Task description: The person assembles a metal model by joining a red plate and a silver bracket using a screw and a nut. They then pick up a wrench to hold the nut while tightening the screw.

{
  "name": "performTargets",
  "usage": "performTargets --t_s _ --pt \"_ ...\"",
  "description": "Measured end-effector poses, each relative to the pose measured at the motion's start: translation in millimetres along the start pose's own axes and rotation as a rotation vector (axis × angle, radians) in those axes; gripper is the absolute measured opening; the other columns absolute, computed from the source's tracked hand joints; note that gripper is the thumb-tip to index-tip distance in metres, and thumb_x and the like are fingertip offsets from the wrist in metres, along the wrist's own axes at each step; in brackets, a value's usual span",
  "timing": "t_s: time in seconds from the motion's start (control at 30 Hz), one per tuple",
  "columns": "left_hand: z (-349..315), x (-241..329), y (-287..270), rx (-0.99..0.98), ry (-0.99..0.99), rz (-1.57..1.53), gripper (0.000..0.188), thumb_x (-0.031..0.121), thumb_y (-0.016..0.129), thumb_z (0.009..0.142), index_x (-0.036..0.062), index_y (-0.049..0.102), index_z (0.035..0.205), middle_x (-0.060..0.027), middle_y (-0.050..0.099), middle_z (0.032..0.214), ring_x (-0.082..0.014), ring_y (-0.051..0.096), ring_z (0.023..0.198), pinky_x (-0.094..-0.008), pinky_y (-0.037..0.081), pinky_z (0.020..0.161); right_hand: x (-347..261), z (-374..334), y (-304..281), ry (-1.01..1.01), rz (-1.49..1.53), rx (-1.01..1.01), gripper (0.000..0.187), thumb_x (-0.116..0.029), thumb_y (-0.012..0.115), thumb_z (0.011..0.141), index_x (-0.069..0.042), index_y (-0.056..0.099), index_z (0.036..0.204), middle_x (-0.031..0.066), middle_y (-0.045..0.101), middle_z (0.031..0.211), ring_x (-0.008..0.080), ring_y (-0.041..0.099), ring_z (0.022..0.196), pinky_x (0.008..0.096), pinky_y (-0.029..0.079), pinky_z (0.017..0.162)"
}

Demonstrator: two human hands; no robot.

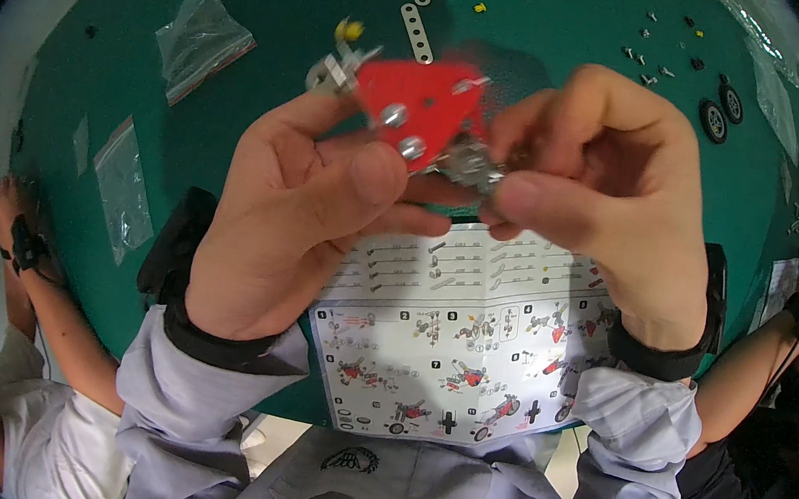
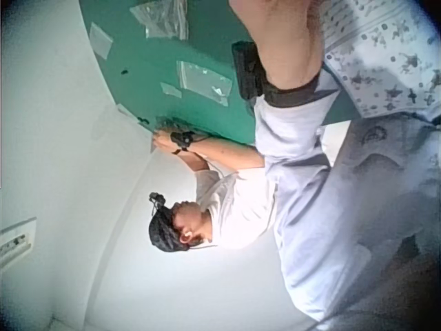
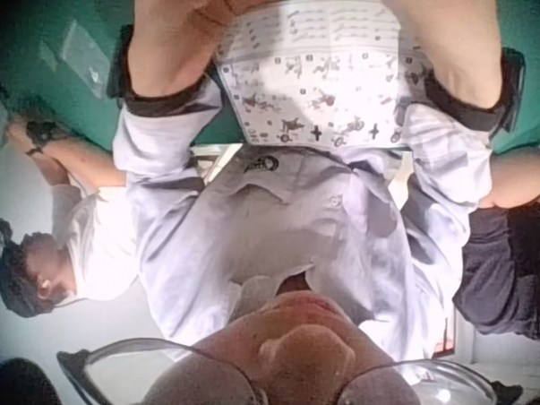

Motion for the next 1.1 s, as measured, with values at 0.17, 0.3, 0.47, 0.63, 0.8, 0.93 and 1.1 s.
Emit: performTargets --t_s 0.17,0.3,0.47,0.63,0.8,0.93,1.1 --pt "5 4 -19 0.146 0.064 0.132 0.039 0.027 0.057 0.090 0.0010 0.049 0.119 -0.0144 0.061 0.108 -0.0217 0.062 0.096 -0.0260 0.054 0.073 -1 5 -4 -0.135 -0.462 -0.077 0.012 0.004 0.066 0.074 0.001 0.057 0.082 0.0083 0.062 0.085 0.0105 0.060 0.066 0.0213 0.049 0.061" --pt "11 21 -47 0.248 0.303 -0.020 0.023 0.016 0.061 0.088 0.0010 0.059 0.105 -0.0134 0.064 0.098 -0.0184 0.064 0.089 -0.0266 0.055 0.072 -2 5 3 -0.056 -0.858 -0.049 0.010 0.001 0.067 0.074 0.003 0.061 0.081 0.0047 0.062 0.076 0.0077 0.059 0.067 0.0205 0.046 0.060" --pt "23 23 -61 0.305 0.343 -0.030 0.022 0.015 0.061 0.087 0.0013 0.060 0.104 -0.0126 0.064 0.099 -0.0174 0.063 0.090 -0.0288 0.053 0.077 9 28 22 -0.404 -1.159 -0.103 0.014 -0.008 0.067 0.069 0.003 0.063 0.077 0.0143 0.057 0.061 0.0280 0.056 0.055 0.0366 0.043 0.053" --pt "21 26 -51 0.282 0.317 -0.034 0.022 0.014 0.062 0.086 0.0007 0.059 0.104 -0.0119 0.065 0.099 -0.0169 0.063 0.091 -0.0292 0.053 0.078 17 41 28 -0.360 -1.124 -0.155 0.014 -0.009 0.068 0.070 0.003 0.063 0.075 0.0135 0.058 0.061 0.0267 0.057 0.056 0.0350 0.044 0.053" --pt "25 26 -46 0.225 0.264 -0.024 0.025 0.014 0.064 0.085 0.0002 0.058 0.106 -0.0105 0.064 0.097 -0.0166 0.063 0.090 -0.0289 0.053 0.077 18 50 28 -0.360 -1.099 -0.109 0.014 -0.009 0.067 0.070 0.003 0.062 0.074 0.0132 0.057 0.059 0.0238 0.056 0.053 0.0330 0.043 0.052" --pt "26 28 -52 0.284 0.274 0.058 0.031 0.015 0.065 0.084 -0.0009 0.056 0.109 -0.0098 0.064 0.096 -0.0161 0.062 0.089 -0.0289 0.052 0.076 21 51 27 -0.279 -1.082 -0.139 0.014 -0.008 0.066 0.071 0.004 0.061 0.072 0.0110 0.055 0.055 0.0175 0.052 0.050 0.0309 0.041 0.049" --pt "28 38 -65 0.307 0.268 0.338 0.042 0.016 0.068 0.082 -0.0026 0.052 0.117 -0.0093 0.063 0.096 -0.0147 0.062 0.086 -0.0268 0.053 0.074 15 54 21 -0.049 -0.970 -0.211 0.013 -0.009 0.066 0.072 0.003 0.062 0.069 0.0032 0.054 0.054 0.0087 0.048 0.050 0.0262 0.036 0.047"
Point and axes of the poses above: each hand's wrist, its own z-axis towards the middle knuckle, its own y-axis out of the palm, x = y × z, the point moved 4 cm from there along z, towards the middle knuckle
